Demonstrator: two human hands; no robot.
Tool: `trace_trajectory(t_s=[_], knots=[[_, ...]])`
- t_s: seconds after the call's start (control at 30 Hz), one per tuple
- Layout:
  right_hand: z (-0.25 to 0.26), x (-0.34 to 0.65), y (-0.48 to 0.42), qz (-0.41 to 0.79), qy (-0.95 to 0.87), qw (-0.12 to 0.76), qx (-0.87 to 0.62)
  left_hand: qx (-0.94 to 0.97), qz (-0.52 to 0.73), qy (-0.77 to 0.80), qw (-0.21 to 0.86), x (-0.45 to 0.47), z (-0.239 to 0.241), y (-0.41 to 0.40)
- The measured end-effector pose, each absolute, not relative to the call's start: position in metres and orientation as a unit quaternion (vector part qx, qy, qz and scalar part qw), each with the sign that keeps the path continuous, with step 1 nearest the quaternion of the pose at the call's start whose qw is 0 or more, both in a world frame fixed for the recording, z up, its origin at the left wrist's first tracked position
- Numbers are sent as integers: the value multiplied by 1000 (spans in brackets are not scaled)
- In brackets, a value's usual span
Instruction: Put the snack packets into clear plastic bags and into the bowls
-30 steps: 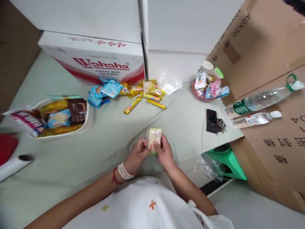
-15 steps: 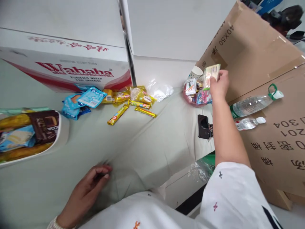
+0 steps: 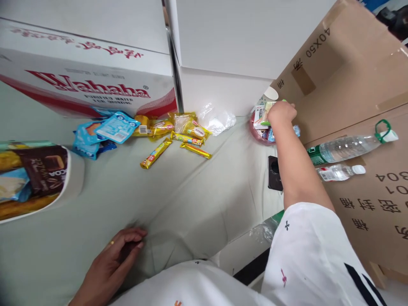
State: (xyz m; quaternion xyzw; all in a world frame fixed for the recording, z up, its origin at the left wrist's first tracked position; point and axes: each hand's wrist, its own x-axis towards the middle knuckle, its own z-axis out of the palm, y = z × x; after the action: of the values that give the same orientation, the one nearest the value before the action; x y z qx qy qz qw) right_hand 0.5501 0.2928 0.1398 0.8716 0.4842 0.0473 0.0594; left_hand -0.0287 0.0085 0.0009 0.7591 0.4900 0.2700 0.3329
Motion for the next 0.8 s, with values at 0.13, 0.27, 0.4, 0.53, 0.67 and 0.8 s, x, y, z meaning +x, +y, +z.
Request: trace_trajectory(t_s=[0.13,0.27,0.4,0.53,0.67,0.8], knots=[[159,543,286,120,415,9,902,759,276,486,334,-26,1,10],[176,550,296,66,449,46,890,753,281,489,339,-26,2,11],[181,563,303,-60,449,91,887,750,276,486,354,-28,1,11],[180,570,297,-73,470,93,874,744,268,490,368,-31,1,11],[179,569,288,-28,484,88,870,734,261,499,379,-32,1,10],[175,559,284,18,489,111,865,734,258,499,382,-33,1,11]])
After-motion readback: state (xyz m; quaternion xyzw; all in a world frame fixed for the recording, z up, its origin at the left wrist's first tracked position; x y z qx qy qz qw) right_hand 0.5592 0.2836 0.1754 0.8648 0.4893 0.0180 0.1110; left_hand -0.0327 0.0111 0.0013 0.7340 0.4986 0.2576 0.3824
